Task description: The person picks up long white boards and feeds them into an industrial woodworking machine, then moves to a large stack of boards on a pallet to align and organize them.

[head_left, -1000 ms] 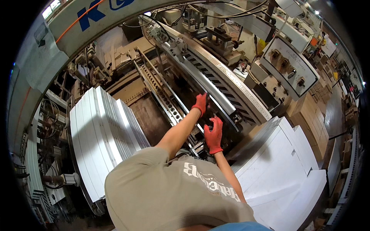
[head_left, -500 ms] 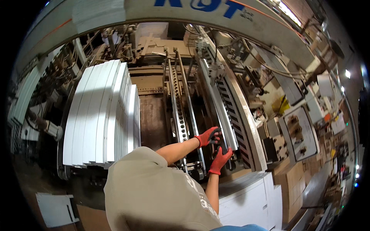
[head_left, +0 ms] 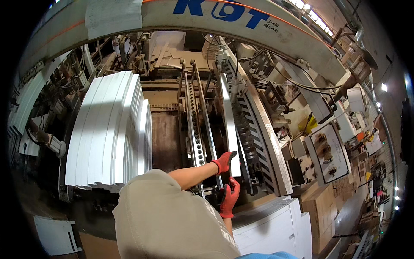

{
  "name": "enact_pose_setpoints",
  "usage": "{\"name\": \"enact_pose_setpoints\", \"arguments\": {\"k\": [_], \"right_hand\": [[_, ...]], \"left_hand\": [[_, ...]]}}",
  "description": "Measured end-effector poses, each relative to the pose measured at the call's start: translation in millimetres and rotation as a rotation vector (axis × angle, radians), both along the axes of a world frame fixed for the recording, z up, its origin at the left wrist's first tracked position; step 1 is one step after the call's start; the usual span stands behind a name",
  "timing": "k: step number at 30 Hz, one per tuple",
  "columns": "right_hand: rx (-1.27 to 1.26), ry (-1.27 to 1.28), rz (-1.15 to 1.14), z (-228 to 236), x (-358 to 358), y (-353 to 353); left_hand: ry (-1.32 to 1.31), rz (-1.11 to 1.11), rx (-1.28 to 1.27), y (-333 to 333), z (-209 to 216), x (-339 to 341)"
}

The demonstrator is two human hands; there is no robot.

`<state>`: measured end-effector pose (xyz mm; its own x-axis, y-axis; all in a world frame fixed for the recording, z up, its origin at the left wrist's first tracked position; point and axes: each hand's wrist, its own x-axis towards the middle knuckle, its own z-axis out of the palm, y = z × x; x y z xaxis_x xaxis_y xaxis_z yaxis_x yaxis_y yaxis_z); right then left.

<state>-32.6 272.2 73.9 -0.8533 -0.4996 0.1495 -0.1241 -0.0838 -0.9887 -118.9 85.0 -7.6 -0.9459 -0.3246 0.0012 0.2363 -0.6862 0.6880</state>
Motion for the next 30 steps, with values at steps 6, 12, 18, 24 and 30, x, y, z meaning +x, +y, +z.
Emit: {"name": "enact_pose_setpoints", "arguments": {"k": [6,12,18,24,30], "right_hand": [[0.257,0.475,-0.081,4,5,-15],[0.398,0.576,-0.091,4,2,-29],[0.394,0.563,-0.093,3,4,-31],[0.392,0.542,-0.094,8,5,-26],[0.397,0.524,-0.067,0,2,-28]], "left_hand": [[-0.514,0.525,-0.285,-6,109,75],[-0.475,0.48,-0.46,-50,97,156],[-0.518,0.719,-0.677,-49,66,241],[-0.889,0.921,-0.952,-28,62,278],[-1.397,0.733,-0.889,-32,-7,328]]}}
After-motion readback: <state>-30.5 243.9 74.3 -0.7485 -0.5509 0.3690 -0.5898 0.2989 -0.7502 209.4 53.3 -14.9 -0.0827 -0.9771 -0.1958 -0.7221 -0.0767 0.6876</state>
